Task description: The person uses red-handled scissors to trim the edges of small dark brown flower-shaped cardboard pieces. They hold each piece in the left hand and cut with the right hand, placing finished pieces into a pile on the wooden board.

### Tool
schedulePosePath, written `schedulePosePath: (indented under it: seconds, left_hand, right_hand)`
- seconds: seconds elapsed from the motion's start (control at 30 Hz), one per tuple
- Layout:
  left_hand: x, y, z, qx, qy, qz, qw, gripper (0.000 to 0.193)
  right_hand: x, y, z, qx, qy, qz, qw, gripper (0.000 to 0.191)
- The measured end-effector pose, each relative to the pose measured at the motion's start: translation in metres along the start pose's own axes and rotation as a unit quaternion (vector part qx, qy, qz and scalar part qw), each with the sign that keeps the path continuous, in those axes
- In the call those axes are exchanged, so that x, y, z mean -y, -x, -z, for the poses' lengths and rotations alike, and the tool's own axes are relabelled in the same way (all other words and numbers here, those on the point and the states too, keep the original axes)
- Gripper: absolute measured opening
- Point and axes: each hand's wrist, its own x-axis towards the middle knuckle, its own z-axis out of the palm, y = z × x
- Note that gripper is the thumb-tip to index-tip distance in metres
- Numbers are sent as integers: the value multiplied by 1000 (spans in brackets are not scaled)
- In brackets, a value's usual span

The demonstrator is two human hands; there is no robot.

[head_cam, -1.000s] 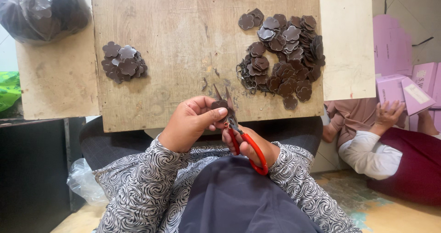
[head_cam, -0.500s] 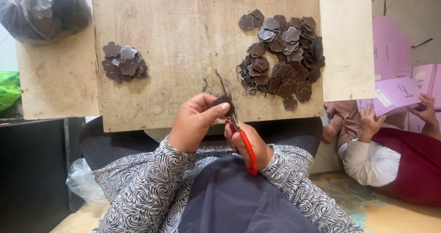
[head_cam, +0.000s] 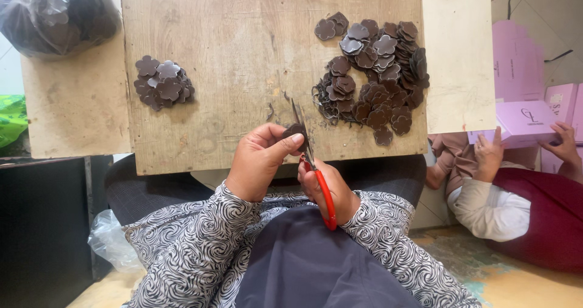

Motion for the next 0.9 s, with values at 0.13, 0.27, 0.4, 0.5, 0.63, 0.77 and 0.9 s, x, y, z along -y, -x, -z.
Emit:
schedulePosePath:
  seconds: [0.13, 0.27, 0.4, 0.5, 0.63, 0.77, 0.9]
  left_hand:
    - [-2, -1, 1, 10, 2, -2, 1000, 13]
    - [-5, 1, 4, 10, -24, -4, 1000, 14]
    - [-7, 2, 7, 10, -47, -4, 999, 14]
    - [-7, 1, 8, 16, -36, -4, 999, 15]
    - [-9, 1, 10, 19, -36, -1, 999, 16]
    - [-12, 3, 11, 18, -45, 3, 999, 16]
    - [-15, 5, 11, 15, -53, 0, 998, 15]
  right_hand:
    - [0, 0, 2, 10, -3, -4, 1000, 59]
    - [0, 0, 2, 11, 2, -8, 1000, 58]
    - [1, 0, 1, 12, 14, -6, 1000, 59]
    - [2, -1, 1, 15, 10, -6, 1000, 59]
    - [3, -1, 2, 19, 14, -16, 1000, 59]
    - [3, -1, 1, 19, 10, -30, 999, 57]
    - [1, 0, 0, 17, 0, -40, 999, 56]
